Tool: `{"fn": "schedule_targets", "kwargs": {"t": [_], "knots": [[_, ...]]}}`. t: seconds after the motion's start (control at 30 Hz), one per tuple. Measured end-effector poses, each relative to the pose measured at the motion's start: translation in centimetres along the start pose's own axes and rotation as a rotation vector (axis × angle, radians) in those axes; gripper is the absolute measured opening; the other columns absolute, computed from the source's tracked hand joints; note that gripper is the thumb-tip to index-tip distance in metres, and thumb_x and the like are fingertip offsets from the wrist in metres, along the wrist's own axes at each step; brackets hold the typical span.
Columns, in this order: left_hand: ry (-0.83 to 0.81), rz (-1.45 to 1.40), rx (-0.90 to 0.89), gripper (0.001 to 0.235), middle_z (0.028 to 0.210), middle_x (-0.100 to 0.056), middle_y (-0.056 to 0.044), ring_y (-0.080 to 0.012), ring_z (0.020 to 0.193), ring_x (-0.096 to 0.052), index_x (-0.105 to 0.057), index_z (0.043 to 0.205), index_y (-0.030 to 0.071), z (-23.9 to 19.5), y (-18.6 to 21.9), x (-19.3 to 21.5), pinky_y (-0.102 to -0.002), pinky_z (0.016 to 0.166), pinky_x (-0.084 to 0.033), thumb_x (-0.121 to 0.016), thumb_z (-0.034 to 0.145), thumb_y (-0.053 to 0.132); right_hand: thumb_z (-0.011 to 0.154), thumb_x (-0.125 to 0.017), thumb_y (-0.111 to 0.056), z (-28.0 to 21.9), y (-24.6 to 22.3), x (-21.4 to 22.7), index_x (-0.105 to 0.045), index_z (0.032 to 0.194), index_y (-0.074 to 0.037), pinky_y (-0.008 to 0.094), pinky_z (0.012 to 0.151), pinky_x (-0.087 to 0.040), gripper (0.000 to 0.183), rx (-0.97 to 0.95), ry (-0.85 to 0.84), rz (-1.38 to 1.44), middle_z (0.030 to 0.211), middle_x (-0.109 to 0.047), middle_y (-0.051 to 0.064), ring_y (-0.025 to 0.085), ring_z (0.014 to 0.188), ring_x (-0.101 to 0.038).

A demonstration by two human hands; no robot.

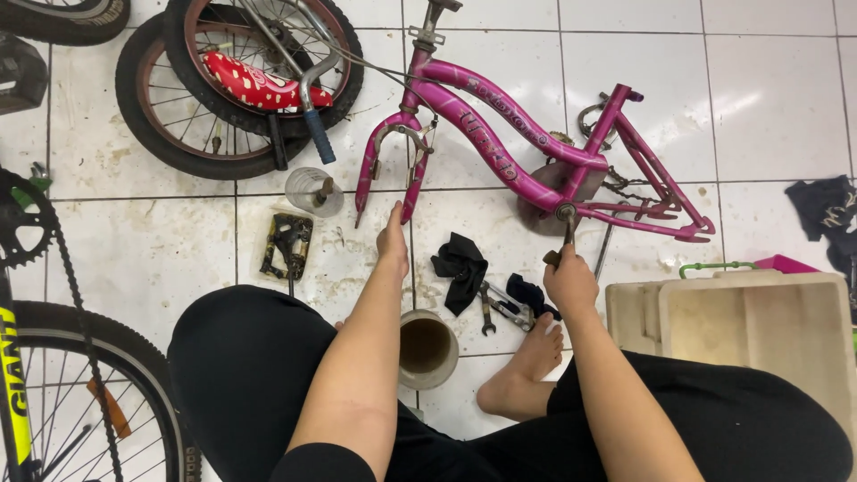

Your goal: The person sits on the floor and cleans a pink bicycle frame using a black cloth and a liquid from a container. They wipe the frame and handlebars, then use a wrench to adjust a part near the pedals before wiping it again.

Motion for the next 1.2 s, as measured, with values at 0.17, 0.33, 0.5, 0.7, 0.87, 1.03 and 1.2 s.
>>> {"fn": "schedule_targets", "kwargs": {"t": [0.17,0.33,0.5,0.7,0.87,1.03,1.2], "knots": [[-0.026,-0.052,-0.026,0.108,0.164,-0.023,-0.029,-0.0407,0.155,-0.018,-0.031,0.156,-0.005,2.0,0.4,-0.3,-0.051,0.127,-0.019,-0.067,0.084,0.067,0.095,-0.056,-0.023,-1.1,-1.6,0.9,-0.057,0.127,-0.006,0.059,0.085,-0.058,0.036,0.012,-0.023,0.004,0.112,-0.069,0.024,0.046,0.104,-0.071],[-0.075,-0.065,-0.063,0.108,0.167,-0.019,-0.027,-0.0396,0.156,-0.014,-0.022,0.161,-0.001,5.0,0.8,-0.4,-0.049,0.128,-0.013,-0.064,0.088,0.068,0.095,-0.055,-0.021,-1.9,-3.7,1.5,-0.056,0.129,-0.005,0.057,0.085,-0.059,0.038,0.038,-0.063,0.047,0.112,-0.069,0.025,0.045,0.105,-0.072],[-0.083,-0.158,-0.094,0.105,0.17,-0.008,-0.022,-0.0368,0.157,-0.006,-0.016,0.164,0.005,8.6,0.8,-0.2,-0.047,0.129,-0.007,-0.063,0.092,0.066,0.097,-0.055,-0.018,-2.6,-5.9,2.0,-0.055,0.13,-0.004,0.056,0.084,-0.06,0.036,0.073,-0.078,0.091,0.113,-0.069,0.027,0.044,0.105,-0.072],[-0.141,-0.286,-0.168,0.112,0.171,0.007,-0.019,-0.0377,0.157,0.001,-0.001,0.166,0.013,10.7,1.4,0.0,-0.051,0.128,-0.001,-0.064,0.091,0.067,0.093,-0.057,-0.022,-1.3,-6.3,0.4,-0.057,0.129,-0.003,0.058,0.085,-0.059,0.04,0.047,-0.082,0.206,0.114,-0.069,0.031,0.047,0.107,-0.071],[-0.147,-0.276,-0.185,0.118,0.17,0.01,-0.021,-0.0417,0.157,-0.001,0.012,0.164,0.014,8.7,1.5,-0.4,-0.056,0.128,-0.002,-0.066,0.091,0.062,0.094,-0.057,-0.02,0.1,-7.4,-1.4,-0.056,0.13,-0.001,0.057,0.084,-0.06,0.041,0.069,-0.073,0.258,0.114,-0.068,0.032,0.047,0.106,-0.071],[-0.178,-0.076,-0.179,0.112,0.171,0.001,-0.022,-0.0401,0.157,-0.011,0.005,0.165,0.015,5.2,1.4,-0.8,-0.059,0.126,-0.014,-0.064,0.092,0.064,0.094,-0.055,-0.019,0.0,-9.2,-0.9,-0.055,0.132,0.001,0.056,0.088,-0.059,0.043,0.069,-0.089,0.335,0.118,-0.067,0.035,0.049,0.11,-0.069],[-0.256,0.136,-0.162,0.107,0.167,-0.018,-0.025,-0.0444,0.152,-0.026,-0.012,0.165,0.011,5.8,-1.7,0.0,-0.062,0.119,-0.029,-0.065,0.091,0.067,0.094,-0.054,-0.021,-0.2,-10.6,-0.6,-0.055,0.133,0.0,0.055,0.089,-0.059,0.044,0.077,-0.085,0.342,0.12,-0.067,0.034,0.047,0.112,-0.069]]}}
Point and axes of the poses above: each hand's wrist, its own z-axis towards the middle knuckle, its own x-axis out of the back of the hand, y = z × x, the point moved 5 cm from there along z, towards the middle knuckle
